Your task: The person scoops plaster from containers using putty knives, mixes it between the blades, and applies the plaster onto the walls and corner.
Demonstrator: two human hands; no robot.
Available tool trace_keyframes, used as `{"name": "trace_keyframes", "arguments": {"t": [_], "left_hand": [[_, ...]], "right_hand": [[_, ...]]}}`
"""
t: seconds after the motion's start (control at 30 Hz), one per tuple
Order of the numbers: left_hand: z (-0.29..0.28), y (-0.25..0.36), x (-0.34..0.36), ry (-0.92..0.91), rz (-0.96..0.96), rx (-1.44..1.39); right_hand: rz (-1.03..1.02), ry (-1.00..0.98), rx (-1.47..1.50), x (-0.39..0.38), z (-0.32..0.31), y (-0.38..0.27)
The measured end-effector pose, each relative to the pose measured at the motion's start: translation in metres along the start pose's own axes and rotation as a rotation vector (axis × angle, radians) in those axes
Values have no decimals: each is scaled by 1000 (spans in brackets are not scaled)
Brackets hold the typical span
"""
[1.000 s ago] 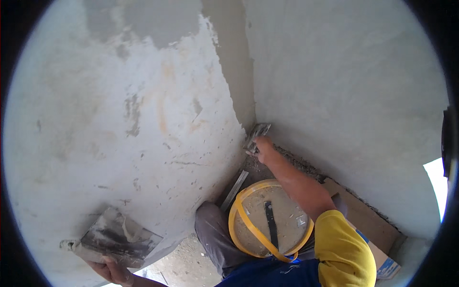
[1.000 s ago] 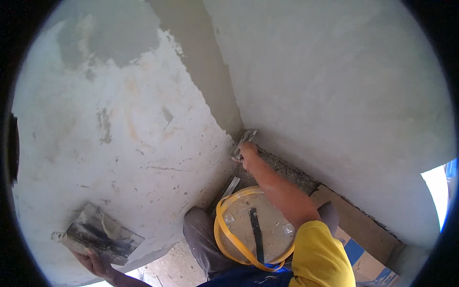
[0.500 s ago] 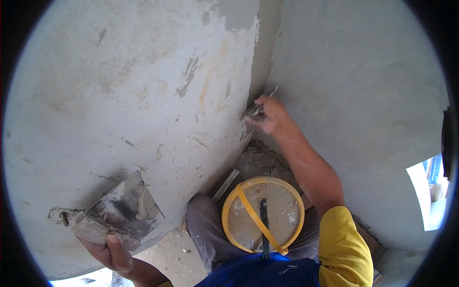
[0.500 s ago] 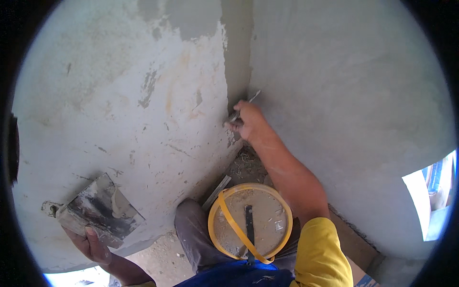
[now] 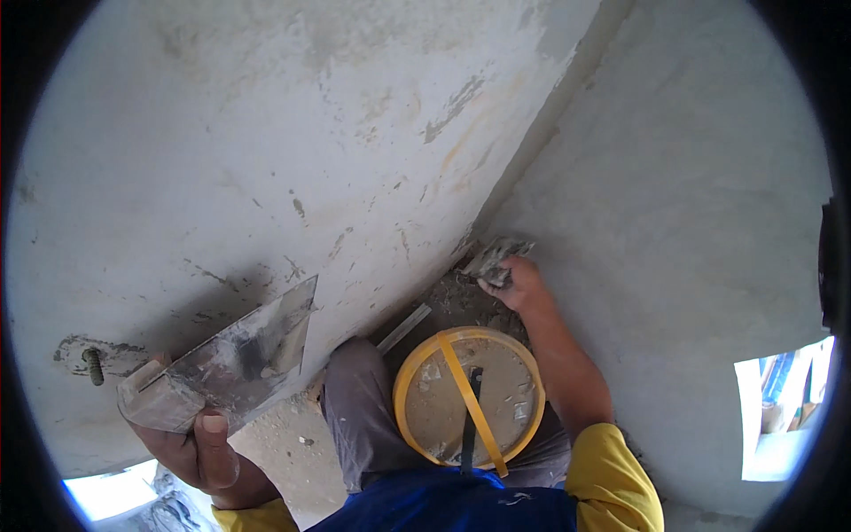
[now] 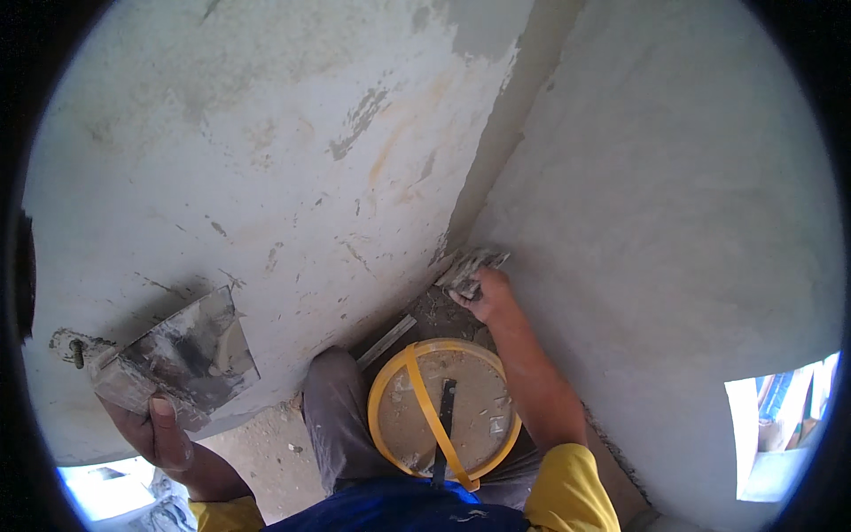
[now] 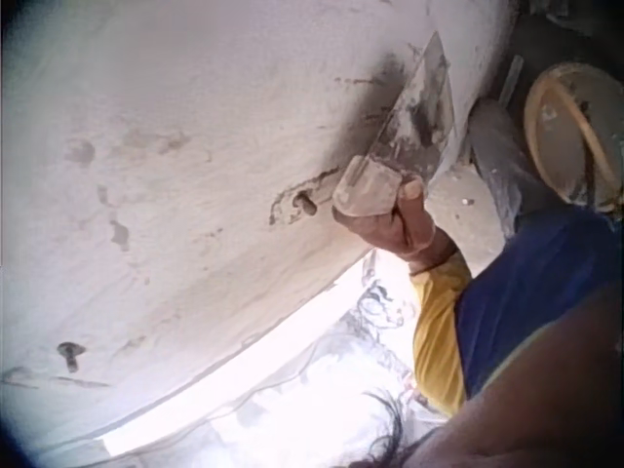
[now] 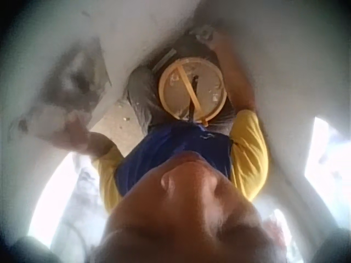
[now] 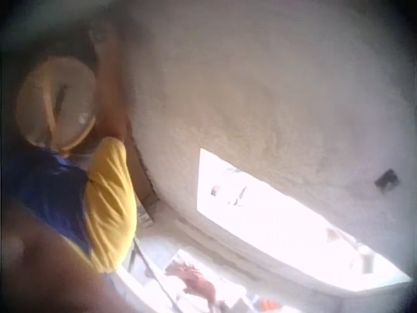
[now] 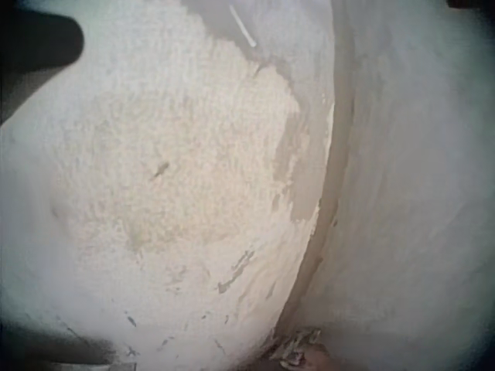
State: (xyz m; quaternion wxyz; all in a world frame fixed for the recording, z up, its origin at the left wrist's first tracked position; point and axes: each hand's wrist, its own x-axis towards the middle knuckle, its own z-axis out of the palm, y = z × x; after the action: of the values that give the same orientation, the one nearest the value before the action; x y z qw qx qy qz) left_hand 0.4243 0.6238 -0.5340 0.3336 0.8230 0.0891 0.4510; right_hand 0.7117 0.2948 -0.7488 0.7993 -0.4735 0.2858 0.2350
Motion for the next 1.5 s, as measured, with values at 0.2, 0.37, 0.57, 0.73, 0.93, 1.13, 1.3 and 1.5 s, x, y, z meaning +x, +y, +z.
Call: {"name": "trace_keyframes", "arguments": {"t": [0.2,0.37,0.57,0.73,0.93,1.13,1.3,1.5], "left_hand": [[3,0,-1,3,-58,-9],[4,8,-1,-2,-79,32],[3,1,-4,-16,-45,83],[-1,5,0,-100,-3,167],[-4,8,2,-193,10,241],[-3,13,12,-230,89,186],[0,12,23,-236,243,188],[1,8,27,-214,291,67]], "right_hand": [[145,158,72,79,-2,23],[117,120,103,93,15,24],[65,2,108,73,25,-4],[-23,-48,58,24,52,-44],[-179,-75,-37,-46,88,-96],[-351,-187,-130,-115,121,-150],[-495,-229,-141,-163,142,-190],[-562,-342,-78,-238,166,-252]]}}
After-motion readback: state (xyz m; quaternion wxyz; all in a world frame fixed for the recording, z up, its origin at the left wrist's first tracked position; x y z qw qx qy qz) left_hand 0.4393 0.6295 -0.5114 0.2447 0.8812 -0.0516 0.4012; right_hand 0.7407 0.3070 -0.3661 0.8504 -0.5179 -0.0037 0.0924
